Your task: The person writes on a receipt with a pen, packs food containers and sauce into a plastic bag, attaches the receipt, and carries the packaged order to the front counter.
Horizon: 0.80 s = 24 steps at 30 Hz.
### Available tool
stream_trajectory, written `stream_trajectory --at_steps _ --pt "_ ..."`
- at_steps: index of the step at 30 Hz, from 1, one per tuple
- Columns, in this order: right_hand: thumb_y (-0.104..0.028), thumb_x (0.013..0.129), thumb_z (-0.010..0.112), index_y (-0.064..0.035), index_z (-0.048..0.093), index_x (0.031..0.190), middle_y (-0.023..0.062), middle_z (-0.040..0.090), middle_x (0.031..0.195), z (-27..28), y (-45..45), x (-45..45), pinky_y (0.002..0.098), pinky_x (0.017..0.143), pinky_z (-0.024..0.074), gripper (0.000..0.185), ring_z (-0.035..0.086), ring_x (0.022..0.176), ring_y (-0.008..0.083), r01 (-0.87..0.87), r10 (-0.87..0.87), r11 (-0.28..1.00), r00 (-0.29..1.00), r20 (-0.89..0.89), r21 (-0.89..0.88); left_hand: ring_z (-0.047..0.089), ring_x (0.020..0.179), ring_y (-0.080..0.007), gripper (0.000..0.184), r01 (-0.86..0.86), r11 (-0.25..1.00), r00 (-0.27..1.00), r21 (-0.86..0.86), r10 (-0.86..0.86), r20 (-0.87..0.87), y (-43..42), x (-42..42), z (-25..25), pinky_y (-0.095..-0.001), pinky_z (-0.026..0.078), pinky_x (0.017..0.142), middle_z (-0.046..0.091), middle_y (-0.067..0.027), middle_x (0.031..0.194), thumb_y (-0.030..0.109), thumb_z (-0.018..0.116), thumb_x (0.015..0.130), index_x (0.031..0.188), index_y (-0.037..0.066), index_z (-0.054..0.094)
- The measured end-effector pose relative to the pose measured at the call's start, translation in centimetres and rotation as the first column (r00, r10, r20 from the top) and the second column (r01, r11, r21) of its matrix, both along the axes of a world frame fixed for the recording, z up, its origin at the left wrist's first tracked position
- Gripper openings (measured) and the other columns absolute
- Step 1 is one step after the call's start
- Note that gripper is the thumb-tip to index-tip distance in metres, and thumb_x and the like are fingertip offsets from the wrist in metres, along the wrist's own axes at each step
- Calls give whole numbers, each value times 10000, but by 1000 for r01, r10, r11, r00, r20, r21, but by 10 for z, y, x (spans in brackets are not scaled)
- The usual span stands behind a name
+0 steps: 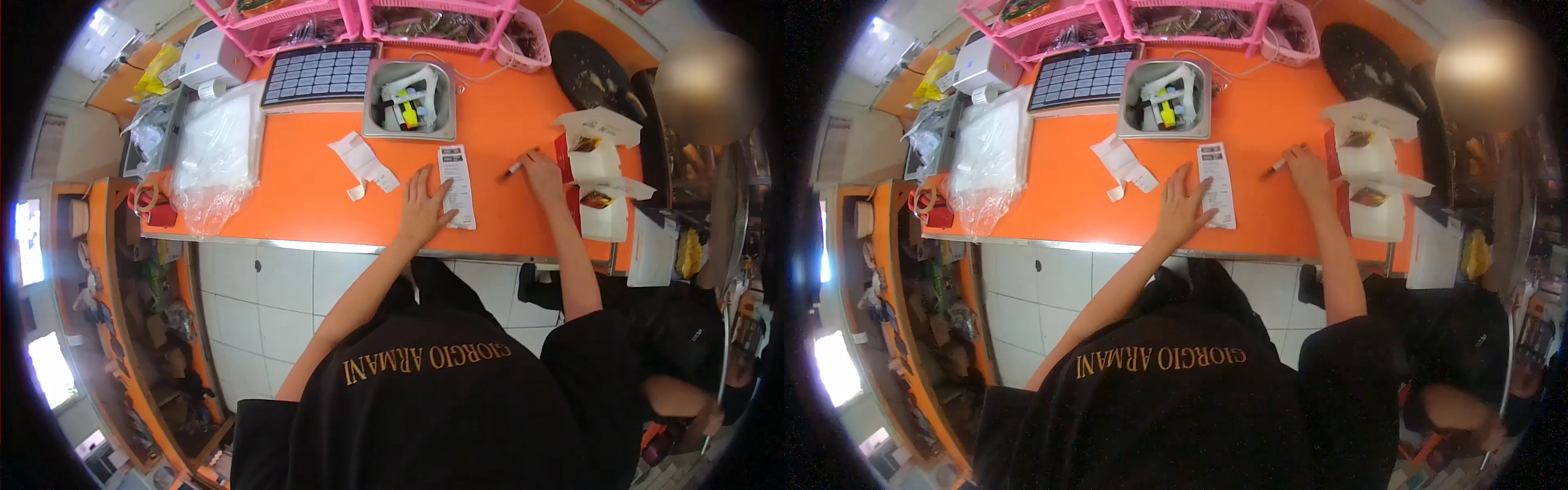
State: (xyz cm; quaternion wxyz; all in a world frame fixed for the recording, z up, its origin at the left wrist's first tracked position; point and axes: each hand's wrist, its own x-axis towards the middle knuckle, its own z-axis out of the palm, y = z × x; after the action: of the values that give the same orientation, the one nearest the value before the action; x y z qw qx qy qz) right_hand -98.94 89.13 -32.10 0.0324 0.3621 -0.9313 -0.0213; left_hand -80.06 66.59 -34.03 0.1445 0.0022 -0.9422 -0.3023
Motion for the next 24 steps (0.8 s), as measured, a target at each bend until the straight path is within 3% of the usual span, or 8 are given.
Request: stream_trajectory --at_steps 3,5,6,8,10,13,17,24 --pt "-105 788 511 -74 546 930 81 545 861 16 -4 8 340 639 492 150 582 780 243 -189 173 978 972 -158 -92 233 1297 -340 610 -24 990 999 -141 19 -34 0 1 -11 -530 191 1035 317 -119 1372 379 642 737 1251 104 463" --pt "-96 858 497 -54 504 927 78 547 805 39 -15 35 319 588 497 81 593 723 210 -76 70 831 997 -33 -552 213 1312 -335 649 -21 981 1000 -193 23 8 0 2 -12 -543 157 1044 301 -114 1391 452 612 746 1264 97 450" --pt "-96 858 497 -54 504 927 78 547 805 30 -16 44 319 588 497 81 593 723 210 -77 78 828 997 -22 -556 218 1311 -330 696 20 973 998 -229 -6 61 0 3 -8 -552 142 1043 306 -108 1390 496 603 733 1268 83 440" --pt "-107 912 468 -38 449 929 67 551 802 10 -22 63 289 567 501 74 588 661 161 548 185 288 773 607 -785 223 1310 -324 745 60 962 992 -265 -28 122 0 2 -3 -561 127 1042 312 -103 1388 539 593 720 1272 68 430" --pt "-42 902 472 -36 421 944 76 557 832 8 -36 87 247 573 496 67 575 638 118 831 403 45 493 771 -554 226 1311 -314 837 74 961 993 -266 -45 114 0 2 -1 -572 99 1041 318 -89 1388 620 566 686 1275 45 417" --pt "7 852 536 -42 430 902 89 565 863 -17 -56 109 229 596 493 127 581 680 109 839 594 84 391 703 -537 229 1310 -314 869 78 949 993 -305 -46 111 1 2 0 -572 105 1040 323 -86 1384 642 568 664 1275 44 413" --pt "17 792 609 -28 454 780 43 566 722 -44 -62 110 219 600 491 162 583 673 94 741 540 259 421 729 -620 239 1304 -314 878 63 953 991 -297 -25 128 2 0 3 -574 103 1039 328 -83 1381 647 567 657 1276 46 407" --pt "13 777 615 -28 453 675 6 503 597 -57 -63 120 213 510 408 196 502 558 63 627 538 324 495 683 -709 263 1288 -316 885 54 952 994 -300 -22 110 1 1 0 -570 110 1034 338 -77 1375 654 569 650 1278 52 404"
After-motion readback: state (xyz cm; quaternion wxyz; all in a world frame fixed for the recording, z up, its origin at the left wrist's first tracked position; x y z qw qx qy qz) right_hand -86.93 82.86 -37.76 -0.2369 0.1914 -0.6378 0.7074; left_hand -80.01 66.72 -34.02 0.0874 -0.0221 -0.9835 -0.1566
